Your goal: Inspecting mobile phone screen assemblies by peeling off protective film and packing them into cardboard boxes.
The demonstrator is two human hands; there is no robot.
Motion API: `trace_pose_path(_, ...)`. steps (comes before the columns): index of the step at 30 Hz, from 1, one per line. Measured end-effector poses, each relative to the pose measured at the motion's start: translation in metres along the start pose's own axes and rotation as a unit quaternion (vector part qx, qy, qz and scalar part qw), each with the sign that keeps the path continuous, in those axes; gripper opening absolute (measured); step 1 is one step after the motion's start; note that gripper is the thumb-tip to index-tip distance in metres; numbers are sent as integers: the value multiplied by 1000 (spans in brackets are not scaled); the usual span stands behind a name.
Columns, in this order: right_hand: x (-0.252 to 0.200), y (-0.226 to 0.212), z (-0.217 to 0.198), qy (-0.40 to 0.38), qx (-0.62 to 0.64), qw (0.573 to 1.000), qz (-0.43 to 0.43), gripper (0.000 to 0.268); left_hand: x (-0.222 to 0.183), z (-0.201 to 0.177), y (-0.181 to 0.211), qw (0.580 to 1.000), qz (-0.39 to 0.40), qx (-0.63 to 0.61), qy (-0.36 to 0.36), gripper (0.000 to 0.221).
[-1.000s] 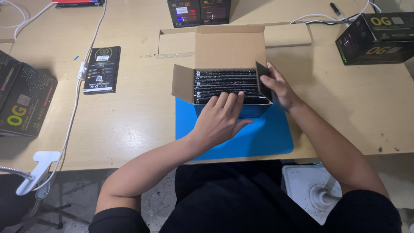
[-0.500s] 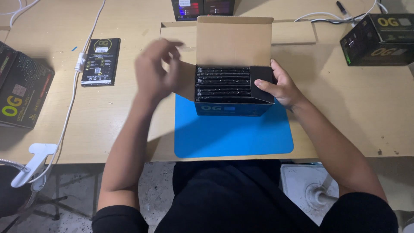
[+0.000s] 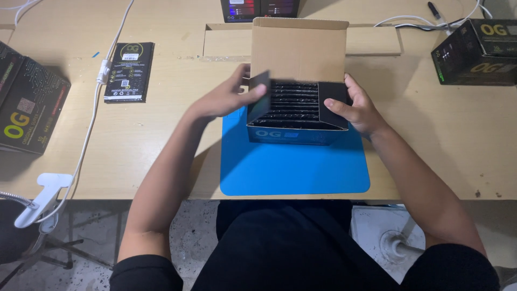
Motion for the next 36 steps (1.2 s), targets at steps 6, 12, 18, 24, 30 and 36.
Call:
trace_pose_path(6, -1, 10, -5, 2, -2, 1000, 1, 41, 9, 17, -2, 996, 7, -80, 28, 81)
trace_pose_path(12, 13, 18, -22, 0, -32, 994, -100, 47, 24, 9, -19, 986, 137, -78, 53, 50)
trace_pose_path(18, 3, -7, -25, -9, -125, 972, -199, 24, 20, 7, -4, 972, 233, -38, 21, 25)
trace_pose_path(24, -6, -16, -25, -59, -116, 932, -337, 61, 8, -2, 17, 972, 233, 7, -26, 32)
trace_pose_path(30, -20, -40, 8, -23, -256, 877, -406, 42, -5, 3, 37, 970, 229, 50, -61, 83)
trace_pose_path(36, -26, -48, 14, 15, -298, 855, -424, 23, -30, 34, 81, 888, 216, 404, -27, 65)
Point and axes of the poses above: each hand's wrist, its own x-axis towards the middle knuckle, its own z-axis out of the palm, y = z × x, the point moved 6 cm from there along x, towards the middle knuckle, and after that the axes turned 2 degrees about -x, right-handed, at the moved point
